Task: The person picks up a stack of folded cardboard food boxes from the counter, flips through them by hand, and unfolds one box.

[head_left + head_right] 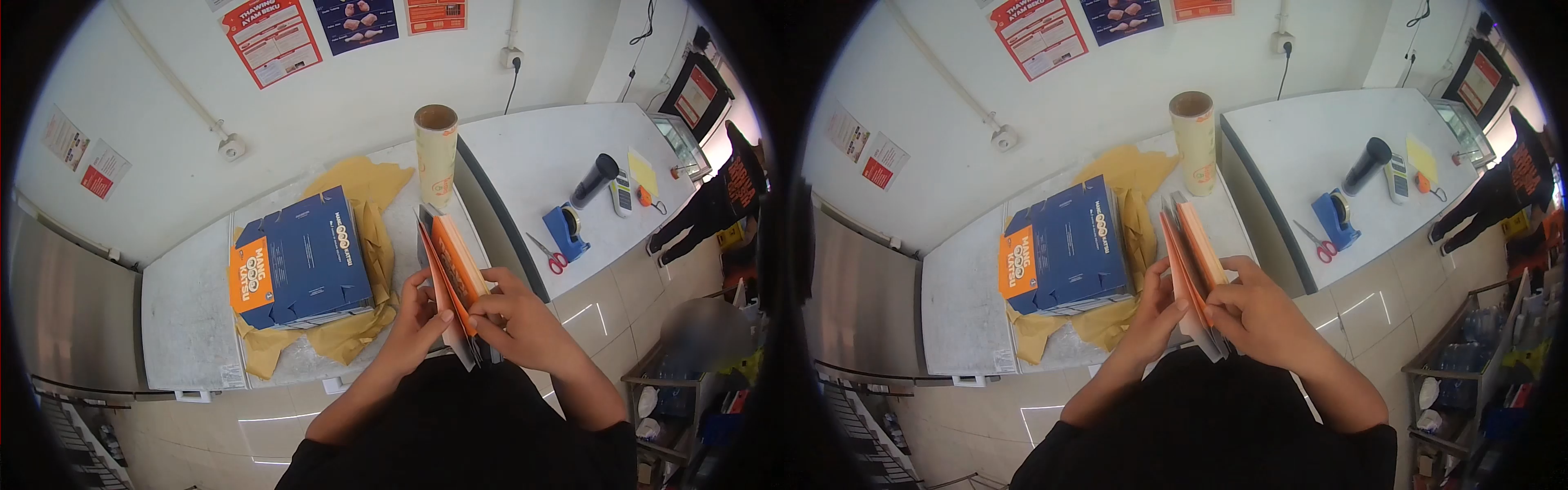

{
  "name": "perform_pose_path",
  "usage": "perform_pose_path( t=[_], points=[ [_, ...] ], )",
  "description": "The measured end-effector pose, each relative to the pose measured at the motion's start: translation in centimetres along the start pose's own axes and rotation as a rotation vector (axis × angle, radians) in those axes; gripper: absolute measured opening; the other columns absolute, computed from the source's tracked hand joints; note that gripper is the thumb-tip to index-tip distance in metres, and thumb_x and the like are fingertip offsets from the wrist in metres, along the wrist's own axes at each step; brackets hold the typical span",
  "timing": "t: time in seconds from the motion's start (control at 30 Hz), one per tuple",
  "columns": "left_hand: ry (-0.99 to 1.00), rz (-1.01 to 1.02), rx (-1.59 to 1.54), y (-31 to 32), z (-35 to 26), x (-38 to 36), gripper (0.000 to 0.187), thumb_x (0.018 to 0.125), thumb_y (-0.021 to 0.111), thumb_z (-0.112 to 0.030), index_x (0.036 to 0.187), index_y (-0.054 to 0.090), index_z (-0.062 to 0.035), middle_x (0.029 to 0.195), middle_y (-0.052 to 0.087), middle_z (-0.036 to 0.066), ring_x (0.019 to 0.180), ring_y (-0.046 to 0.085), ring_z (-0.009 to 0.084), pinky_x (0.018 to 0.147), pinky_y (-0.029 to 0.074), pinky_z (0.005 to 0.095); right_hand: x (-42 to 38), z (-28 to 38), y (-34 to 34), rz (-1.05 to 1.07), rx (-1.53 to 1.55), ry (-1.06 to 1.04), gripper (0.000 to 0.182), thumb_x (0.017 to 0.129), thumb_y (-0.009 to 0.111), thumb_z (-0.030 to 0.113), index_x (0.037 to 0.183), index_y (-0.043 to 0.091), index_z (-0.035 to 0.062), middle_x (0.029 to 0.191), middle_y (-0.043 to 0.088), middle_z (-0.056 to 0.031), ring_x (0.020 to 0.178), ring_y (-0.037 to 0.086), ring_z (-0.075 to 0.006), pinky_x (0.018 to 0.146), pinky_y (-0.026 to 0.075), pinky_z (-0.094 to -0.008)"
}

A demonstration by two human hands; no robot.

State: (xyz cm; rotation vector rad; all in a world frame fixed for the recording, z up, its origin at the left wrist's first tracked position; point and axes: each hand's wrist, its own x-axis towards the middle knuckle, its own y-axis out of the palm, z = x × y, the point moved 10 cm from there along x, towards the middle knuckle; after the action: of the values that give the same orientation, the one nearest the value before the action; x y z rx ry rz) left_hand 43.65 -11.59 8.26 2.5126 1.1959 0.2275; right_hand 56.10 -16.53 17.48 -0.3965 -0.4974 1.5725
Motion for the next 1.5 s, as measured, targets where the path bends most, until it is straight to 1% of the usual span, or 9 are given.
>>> perform_pose_path(
  t=[0.2,0.4,0.6,0.73,0.93,1.13,1.33,1.43,1.5],
  points=[
    [0.013,-0.054,0.066,-0.9,0.5,-0.3,0.053,0.103,0.056,-0.007,0.151,0.033,-0.0044,0.122,0.055,0.01,0.113,0.056,0.0157,0.099,0.046,0.0331,-0.1,-0.1,-0.6,-0.017,-0.034,0.02,0.01,0.089,0.071,0.012,0.089,0.068,0.0024,0.129,0.056,-0.0254,0.093,0.068,-0.0378,0.082,0.055,-0.0437],
    [0.036,-0.162,0.343,-1.6,-1.0,-1.2,0.008,0.103,0.057,-0.007,0.109,0.052,-0.0028,0.088,0.056,0.0,0.08,0.052,0.006,0.071,0.043,0.025,-0.6,1.0,-1.0,-0.144,-0.23,-0.095,0.011,0.081,0.071,0.007,0.087,0.063,0.0023,0.128,0.058,-0.0243,0.091,0.069,-0.0373,0.08,0.056,-0.0458],
    [0.098,-0.222,0.54,-1.2,-3.1,-1.5,0.012,0.101,0.059,-0.006,0.096,0.048,-0.0049,0.073,0.047,-0.002,0.066,0.043,0.0046,0.058,0.036,0.0261,-1.2,1.9,-0.7,-0.185,-0.309,-0.137,0.019,0.079,0.073,0.003,0.093,0.061,0.0034,0.131,0.056,-0.022,0.092,0.071,-0.036,0.078,0.059,-0.0431],
    [0.089,-0.214,0.524,-1.6,-2.2,-1.4,0.012,0.1,0.06,-0.006,0.097,0.049,-0.0048,0.074,0.048,-0.002,0.067,0.043,0.0042,0.059,0.036,0.0255,-1.8,1.1,-0.3,-0.222,-0.266,-0.134,0.033,0.08,0.072,0.003,0.111,0.061,0.006,0.134,0.057,-0.0213,0.096,0.07,-0.0376,0.076,0.059,-0.044],
    [0.081,-0.181,0.418,-1.0,-1.9,-1.3,0.012,0.102,0.061,-0.007,0.098,0.049,-0.0047,0.078,0.048,-0.003,0.071,0.044,0.0033,0.062,0.038,0.0238,-2.4,-0.3,-0.1,-0.235,-0.099,-0.111,0.071,0.084,0.073,0.009,0.149,0.044,0.0034,0.133,0.058,-0.0236,0.108,0.066,-0.0398,0.083,0.058,-0.0436],
    [0.071,-0.15,0.333,-0.6,-1.1,-1.1,0.012,0.103,0.061,-0.008,0.101,0.05,-0.0041,0.084,0.052,-0.002,0.077,0.049,0.003,0.066,0.04,0.0228,-2.8,-0.3,0.5,-0.302,-0.245,-0.16,0.075,0.088,0.072,0.013,0.154,0.038,0.0015,0.129,0.061,-0.0254,0.107,0.064,-0.0422,0.093,0.052,-0.049],
    [0.074,-0.085,0.242,1.0,-0.5,-0.4,0.019,0.104,0.06,-0.009,0.119,0.051,-0.0013,0.104,0.06,0.005,0.093,0.059,0.0084,0.079,0.049,0.0257,-3.0,-1.7,0.2,-0.312,-0.262,-0.108,0.068,0.09,0.068,0.009,0.153,0.043,0.0037,0.117,0.068,-0.0212,0.105,0.066,-0.0408,0.088,0.054,-0.0485],
    [0.022,-0.101,0.253,0.8,0.9,-0.3,0.028,0.104,0.058,-0.01,0.129,0.051,0.0003,0.113,0.062,0.01,0.103,0.06,0.0153,0.088,0.05,0.0321,-3.3,-1.4,-0.2,-0.413,-0.302,-0.241,0.055,0.095,0.062,0.013,0.148,0.05,0.0092,0.113,0.07,-0.0188,0.1,0.068,-0.0397,0.084,0.055,-0.0508],
    [0.128,-0.155,0.63,-1.1,1.6,-0.5,0.03,0.103,0.056,-0.009,0.131,0.052,0.0006,0.117,0.063,0.013,0.103,0.061,0.0197,0.091,0.051,0.0356,-2.3,-3.8,0.7,-0.15,-0.383,0.157,0.042,0.1,0.059,0.021,0.139,0.059,0.0076,0.106,0.072,-0.0197,0.092,0.07,-0.0419,0.08,0.057,-0.0512]
  ],
)
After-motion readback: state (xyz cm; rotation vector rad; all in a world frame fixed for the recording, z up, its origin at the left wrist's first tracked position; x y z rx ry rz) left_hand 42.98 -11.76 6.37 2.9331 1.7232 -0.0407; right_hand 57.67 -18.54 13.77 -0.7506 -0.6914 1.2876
